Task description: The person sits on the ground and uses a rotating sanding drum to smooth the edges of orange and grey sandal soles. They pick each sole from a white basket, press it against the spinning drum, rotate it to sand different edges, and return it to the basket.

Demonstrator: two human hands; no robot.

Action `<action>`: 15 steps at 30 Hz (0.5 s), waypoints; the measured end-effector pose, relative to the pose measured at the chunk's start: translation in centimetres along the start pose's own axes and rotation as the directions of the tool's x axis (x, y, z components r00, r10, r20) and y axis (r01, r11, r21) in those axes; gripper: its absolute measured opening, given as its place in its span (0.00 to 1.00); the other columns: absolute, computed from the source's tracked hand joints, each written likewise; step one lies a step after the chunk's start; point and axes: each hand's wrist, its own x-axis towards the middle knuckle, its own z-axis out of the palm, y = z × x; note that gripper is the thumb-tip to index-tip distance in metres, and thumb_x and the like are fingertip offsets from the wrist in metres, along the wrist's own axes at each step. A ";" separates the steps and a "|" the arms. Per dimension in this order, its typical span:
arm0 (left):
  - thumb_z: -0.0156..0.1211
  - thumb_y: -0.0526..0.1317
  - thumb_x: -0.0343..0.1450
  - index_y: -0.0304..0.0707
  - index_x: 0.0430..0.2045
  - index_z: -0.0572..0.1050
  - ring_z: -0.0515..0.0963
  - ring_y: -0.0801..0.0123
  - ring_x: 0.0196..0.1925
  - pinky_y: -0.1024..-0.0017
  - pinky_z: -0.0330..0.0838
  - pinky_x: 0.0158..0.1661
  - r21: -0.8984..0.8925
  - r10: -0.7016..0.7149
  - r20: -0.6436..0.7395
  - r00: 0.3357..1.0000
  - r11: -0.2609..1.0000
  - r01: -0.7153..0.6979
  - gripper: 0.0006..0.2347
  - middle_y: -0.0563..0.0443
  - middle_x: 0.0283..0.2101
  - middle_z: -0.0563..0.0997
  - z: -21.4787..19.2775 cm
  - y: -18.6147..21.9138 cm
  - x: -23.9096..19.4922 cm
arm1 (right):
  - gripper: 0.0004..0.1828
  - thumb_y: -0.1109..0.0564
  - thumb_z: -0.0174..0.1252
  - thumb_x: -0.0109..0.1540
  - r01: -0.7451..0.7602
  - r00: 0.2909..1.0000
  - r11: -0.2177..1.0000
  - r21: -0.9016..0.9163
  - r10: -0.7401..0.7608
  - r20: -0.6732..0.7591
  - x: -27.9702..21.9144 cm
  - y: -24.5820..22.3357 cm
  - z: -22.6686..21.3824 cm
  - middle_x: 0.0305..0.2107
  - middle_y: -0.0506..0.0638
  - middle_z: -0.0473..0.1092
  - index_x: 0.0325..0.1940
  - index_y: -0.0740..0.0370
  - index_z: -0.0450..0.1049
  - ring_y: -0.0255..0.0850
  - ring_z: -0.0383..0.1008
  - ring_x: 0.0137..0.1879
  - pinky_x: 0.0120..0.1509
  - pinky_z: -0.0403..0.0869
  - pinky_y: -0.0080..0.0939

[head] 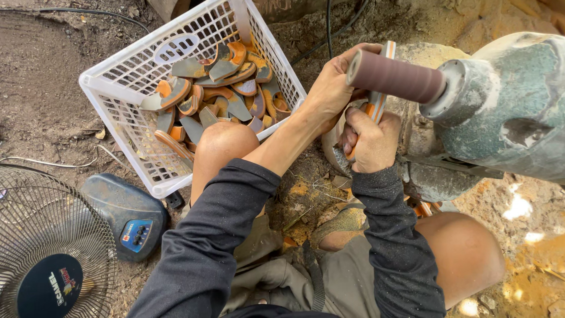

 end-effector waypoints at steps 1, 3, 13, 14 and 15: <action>0.64 0.37 0.74 0.40 0.54 0.77 0.80 0.76 0.39 0.70 0.79 0.42 0.001 0.002 -0.002 1.000 1.000 -0.002 0.14 0.55 0.41 0.84 -0.1 0.0 0.1 | 0.10 0.62 0.56 0.61 -0.006 1.000 1.000 -0.004 0.006 0.000 0.1 -0.1 0.0 0.12 0.47 0.62 0.25 0.65 0.69 0.34 0.59 0.14 0.17 0.59 0.36; 0.65 0.38 0.73 0.41 0.55 0.76 0.80 0.77 0.39 0.71 0.78 0.41 0.003 0.006 -0.004 1.000 1.000 -0.006 0.15 0.55 0.41 0.83 -0.1 0.0 0.3 | 0.10 0.62 0.56 0.61 -0.018 1.000 1.000 -0.014 0.018 -0.001 0.2 -0.2 0.0 0.12 0.46 0.61 0.25 0.66 0.69 0.34 0.59 0.13 0.17 0.59 0.36; 0.58 0.33 0.75 0.38 0.51 0.77 0.86 0.68 0.38 0.65 0.83 0.47 0.037 -0.038 0.000 0.999 0.999 0.038 0.11 0.49 0.39 0.86 0.5 0.4 -1.3 | 0.10 0.64 0.54 0.60 0.025 0.999 0.999 0.021 -0.026 0.020 -1.6 0.0 -0.1 0.13 0.47 0.61 0.24 0.64 0.65 0.35 0.59 0.14 0.18 0.60 0.37; 0.58 0.33 0.75 0.37 0.50 0.77 0.86 0.68 0.39 0.64 0.83 0.49 0.045 -0.040 0.009 0.999 0.998 0.040 0.10 0.48 0.40 0.86 0.5 0.5 -1.7 | 0.10 0.64 0.54 0.60 0.034 0.999 0.999 0.018 -0.034 0.020 -1.9 0.1 -0.1 0.13 0.47 0.61 0.24 0.64 0.66 0.35 0.59 0.14 0.18 0.60 0.37; 0.57 0.32 0.75 0.36 0.49 0.77 0.87 0.67 0.40 0.64 0.83 0.50 0.053 -0.044 0.017 0.999 0.998 0.043 0.10 0.48 0.40 0.86 0.5 0.4 -2.2 | 0.09 0.64 0.53 0.60 0.040 0.999 0.999 0.015 -0.041 0.019 -2.3 0.2 -0.1 0.13 0.47 0.61 0.24 0.65 0.66 0.35 0.59 0.15 0.19 0.60 0.37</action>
